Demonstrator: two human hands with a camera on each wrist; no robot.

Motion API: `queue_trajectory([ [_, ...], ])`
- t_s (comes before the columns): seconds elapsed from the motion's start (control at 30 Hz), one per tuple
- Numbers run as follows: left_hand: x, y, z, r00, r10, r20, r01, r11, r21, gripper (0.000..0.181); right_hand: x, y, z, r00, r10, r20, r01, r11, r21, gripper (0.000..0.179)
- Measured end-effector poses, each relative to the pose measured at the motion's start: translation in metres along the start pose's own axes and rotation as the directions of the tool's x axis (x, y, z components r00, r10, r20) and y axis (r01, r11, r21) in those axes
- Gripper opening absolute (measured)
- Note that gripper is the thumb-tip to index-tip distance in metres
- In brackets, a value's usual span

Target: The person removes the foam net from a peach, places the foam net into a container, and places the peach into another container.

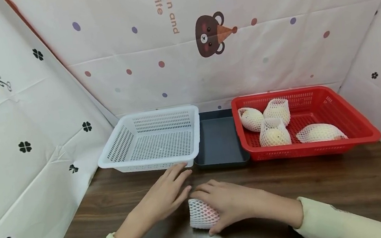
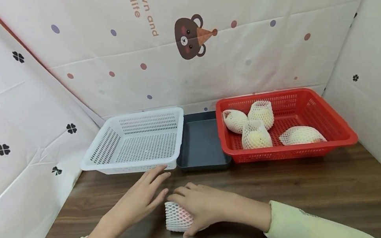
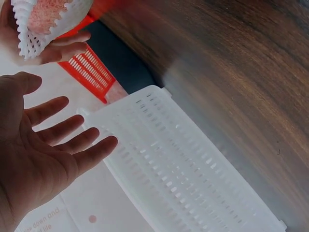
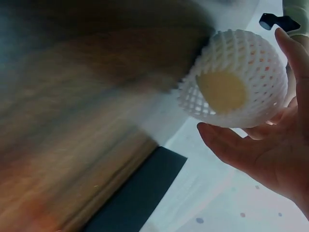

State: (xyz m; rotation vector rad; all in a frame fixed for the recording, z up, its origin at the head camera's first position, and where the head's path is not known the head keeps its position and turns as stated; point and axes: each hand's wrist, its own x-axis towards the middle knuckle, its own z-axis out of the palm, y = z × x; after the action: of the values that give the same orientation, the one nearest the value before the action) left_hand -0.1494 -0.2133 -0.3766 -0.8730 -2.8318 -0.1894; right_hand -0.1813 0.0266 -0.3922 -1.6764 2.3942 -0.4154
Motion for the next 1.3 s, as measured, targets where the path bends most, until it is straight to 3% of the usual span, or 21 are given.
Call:
queue_trajectory([
  [0.2,0.001,0.000,0.002,1.000,-0.011,-0.014,0.011,1.000,-0.001,0.042,0.013,-0.013,-0.005,0.996,-0.013,0.092,0.023,0.994,-0.106,0.088],
  [0.37,0.000,0.001,0.005,1.000,-0.001,-0.027,0.001,1.000,-0.005,0.041,0.018,-0.023,-0.005,0.980,0.079,0.182,-0.042,0.979,-0.199,0.078],
  [0.5,0.000,0.001,0.006,0.999,-0.007,-0.036,0.007,1.000,-0.002,0.040,0.018,-0.023,-0.006,0.964,0.157,0.213,-0.113,0.972,-0.205,0.072],
  [0.67,0.003,0.001,0.005,0.998,-0.002,-0.060,0.002,1.000,-0.003,0.040,0.012,-0.012,-0.010,0.972,0.158,0.176,-0.145,0.986,-0.087,0.068],
  [0.77,0.005,0.001,0.003,0.997,0.014,-0.080,-0.014,1.000,-0.006,0.039,0.005,0.002,-0.017,0.985,0.144,0.093,-0.150,0.987,0.061,0.064],
  [0.87,0.007,0.002,0.000,0.996,0.023,-0.091,-0.026,0.999,-0.027,0.038,-0.003,0.016,-0.028,0.984,0.173,-0.034,-0.160,0.960,0.230,0.062],
  [0.97,0.010,0.004,-0.003,0.996,0.015,-0.084,-0.020,0.998,-0.060,0.038,-0.013,0.027,-0.044,0.960,0.239,-0.147,-0.170,0.911,0.375,0.061],
  [1.07,0.014,0.008,-0.006,0.998,0.000,-0.068,-0.006,0.996,-0.089,0.039,-0.022,0.036,-0.059,0.918,0.325,-0.225,-0.190,0.863,0.469,0.062],
  [1.3,0.026,0.018,-0.011,0.998,0.009,-0.056,-0.017,0.990,-0.142,0.041,-0.038,0.056,-0.083,0.823,0.466,-0.324,-0.234,0.799,0.555,0.069],
])
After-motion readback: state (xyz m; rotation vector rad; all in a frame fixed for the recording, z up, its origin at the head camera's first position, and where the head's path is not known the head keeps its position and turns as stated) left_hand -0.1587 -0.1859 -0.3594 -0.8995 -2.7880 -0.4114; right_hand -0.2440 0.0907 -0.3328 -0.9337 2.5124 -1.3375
